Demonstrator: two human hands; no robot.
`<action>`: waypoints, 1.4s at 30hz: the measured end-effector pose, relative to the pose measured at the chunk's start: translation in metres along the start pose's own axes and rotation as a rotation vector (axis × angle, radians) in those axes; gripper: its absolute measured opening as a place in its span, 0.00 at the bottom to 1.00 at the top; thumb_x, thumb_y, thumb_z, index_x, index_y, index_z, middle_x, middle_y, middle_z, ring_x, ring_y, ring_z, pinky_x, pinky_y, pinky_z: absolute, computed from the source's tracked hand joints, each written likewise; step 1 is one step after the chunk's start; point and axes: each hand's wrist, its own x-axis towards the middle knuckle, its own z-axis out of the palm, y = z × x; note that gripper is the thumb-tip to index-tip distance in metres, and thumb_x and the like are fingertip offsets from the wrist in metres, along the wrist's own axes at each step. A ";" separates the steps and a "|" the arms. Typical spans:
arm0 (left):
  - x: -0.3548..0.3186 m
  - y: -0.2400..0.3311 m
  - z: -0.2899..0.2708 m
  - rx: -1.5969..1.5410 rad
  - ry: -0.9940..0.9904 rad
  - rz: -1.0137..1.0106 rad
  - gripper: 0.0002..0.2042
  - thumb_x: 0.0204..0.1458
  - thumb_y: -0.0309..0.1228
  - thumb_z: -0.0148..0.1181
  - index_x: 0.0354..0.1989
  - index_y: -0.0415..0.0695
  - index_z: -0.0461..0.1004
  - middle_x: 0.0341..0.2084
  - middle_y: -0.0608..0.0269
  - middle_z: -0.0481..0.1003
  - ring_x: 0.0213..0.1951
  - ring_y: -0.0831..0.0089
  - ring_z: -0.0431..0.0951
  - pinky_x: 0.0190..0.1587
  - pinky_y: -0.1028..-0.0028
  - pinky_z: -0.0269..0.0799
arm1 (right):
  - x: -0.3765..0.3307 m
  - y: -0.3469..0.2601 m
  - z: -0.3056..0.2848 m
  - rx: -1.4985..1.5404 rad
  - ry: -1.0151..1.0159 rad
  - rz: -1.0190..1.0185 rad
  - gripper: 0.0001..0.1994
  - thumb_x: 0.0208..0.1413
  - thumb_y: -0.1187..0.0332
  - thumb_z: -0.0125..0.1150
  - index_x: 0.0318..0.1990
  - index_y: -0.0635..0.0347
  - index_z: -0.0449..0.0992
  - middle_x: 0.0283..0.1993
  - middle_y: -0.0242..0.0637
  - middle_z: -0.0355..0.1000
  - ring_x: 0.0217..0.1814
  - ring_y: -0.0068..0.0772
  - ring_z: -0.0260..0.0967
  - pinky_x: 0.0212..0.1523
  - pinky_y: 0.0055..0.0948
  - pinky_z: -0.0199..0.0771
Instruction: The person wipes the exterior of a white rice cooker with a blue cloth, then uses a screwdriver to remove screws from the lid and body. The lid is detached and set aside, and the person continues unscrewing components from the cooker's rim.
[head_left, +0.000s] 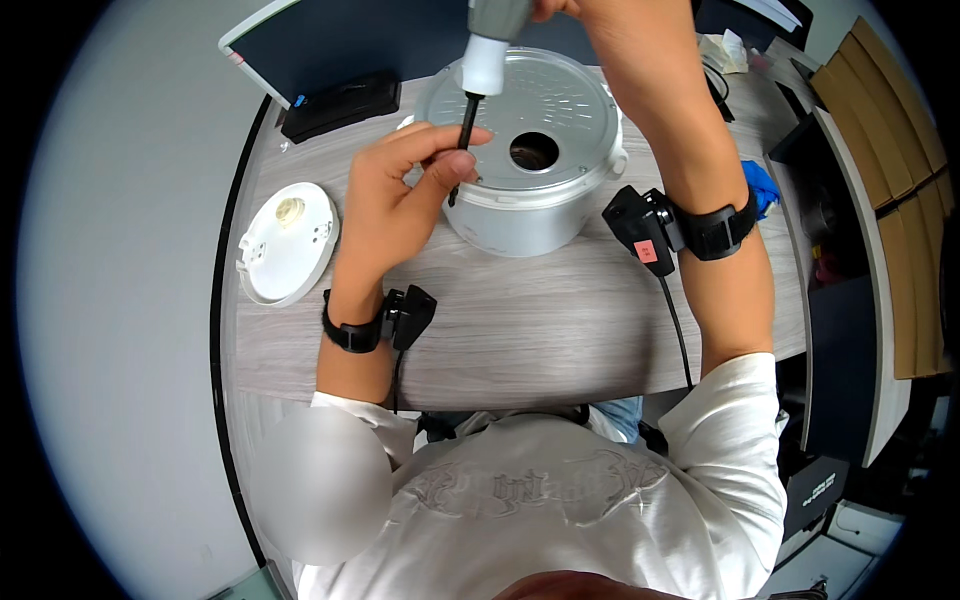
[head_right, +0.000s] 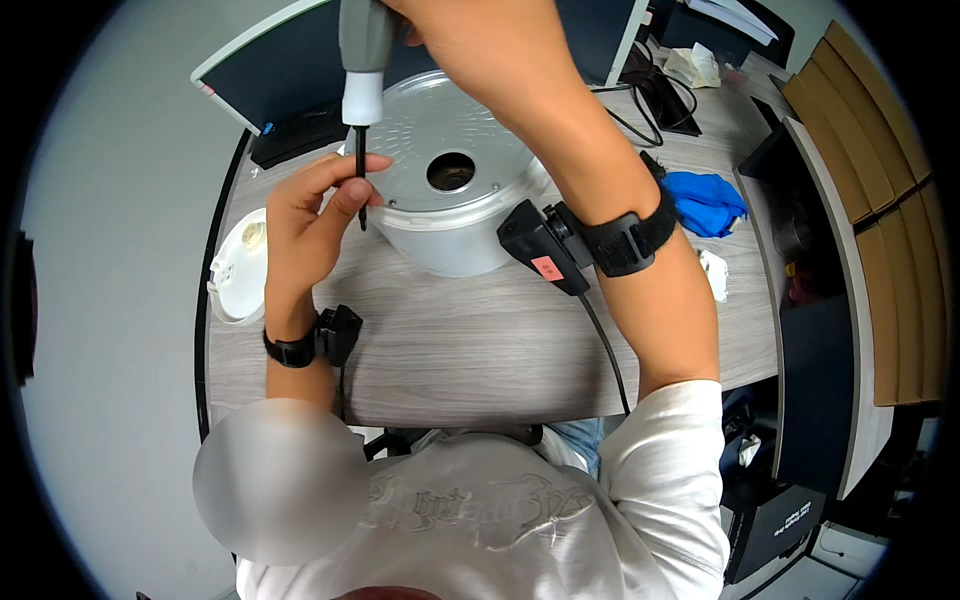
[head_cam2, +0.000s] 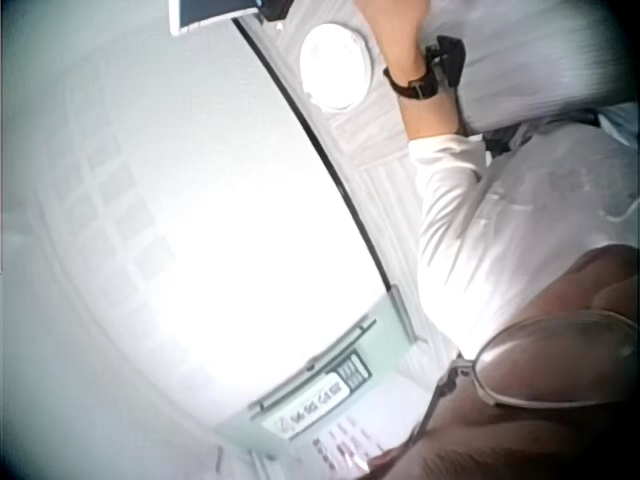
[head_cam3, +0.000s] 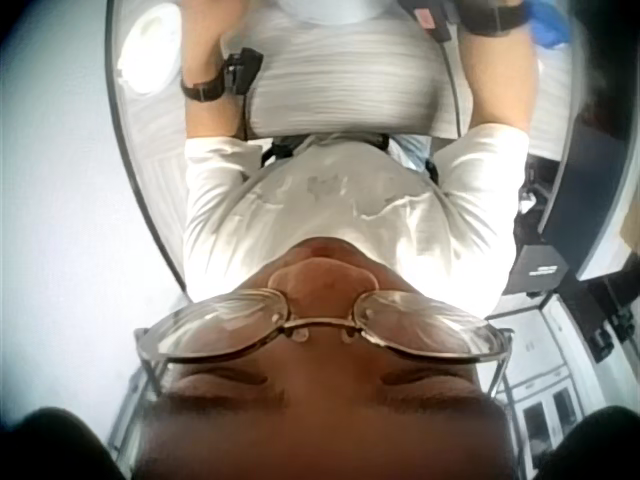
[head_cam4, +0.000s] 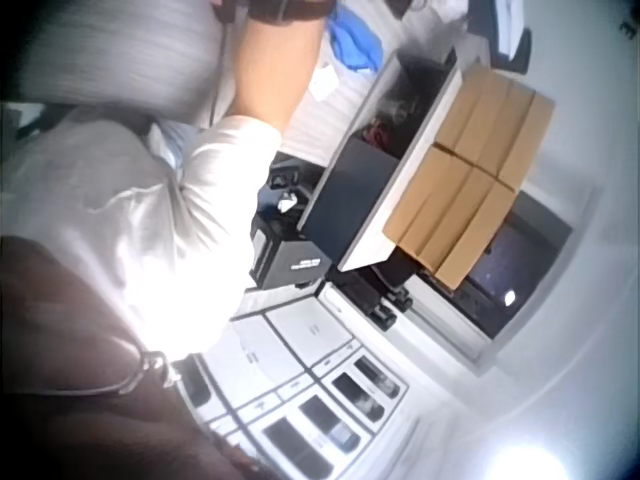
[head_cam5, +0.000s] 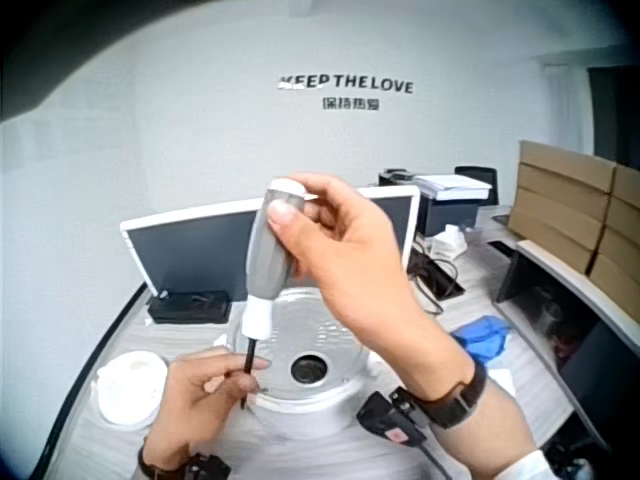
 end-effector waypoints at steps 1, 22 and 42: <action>0.001 -0.005 -0.001 -0.030 0.037 -0.005 0.10 0.57 0.28 0.65 0.46 0.43 0.84 0.24 0.68 0.76 0.28 0.81 0.72 0.33 0.79 0.66 | 0.003 0.000 0.006 -0.021 -0.021 0.056 0.17 0.65 0.64 0.62 0.53 0.68 0.72 0.35 0.27 0.74 0.32 0.13 0.67 0.30 0.15 0.67; 0.010 -0.022 0.011 -0.077 0.075 0.082 0.15 0.55 0.27 0.68 0.52 0.49 0.82 0.23 0.72 0.77 0.25 0.84 0.69 0.28 0.81 0.64 | -0.009 -0.009 0.023 -0.124 -0.137 0.003 0.14 0.62 0.70 0.65 0.49 0.68 0.71 0.30 0.25 0.71 0.27 0.10 0.61 0.27 0.14 0.61; 0.010 -0.024 0.011 -0.062 0.054 0.071 0.15 0.52 0.23 0.69 0.49 0.48 0.84 0.23 0.71 0.78 0.25 0.84 0.71 0.28 0.81 0.65 | -0.008 0.002 0.016 -0.048 -0.231 -0.063 0.19 0.62 0.68 0.65 0.55 0.70 0.70 0.39 0.32 0.75 0.37 0.15 0.69 0.35 0.16 0.71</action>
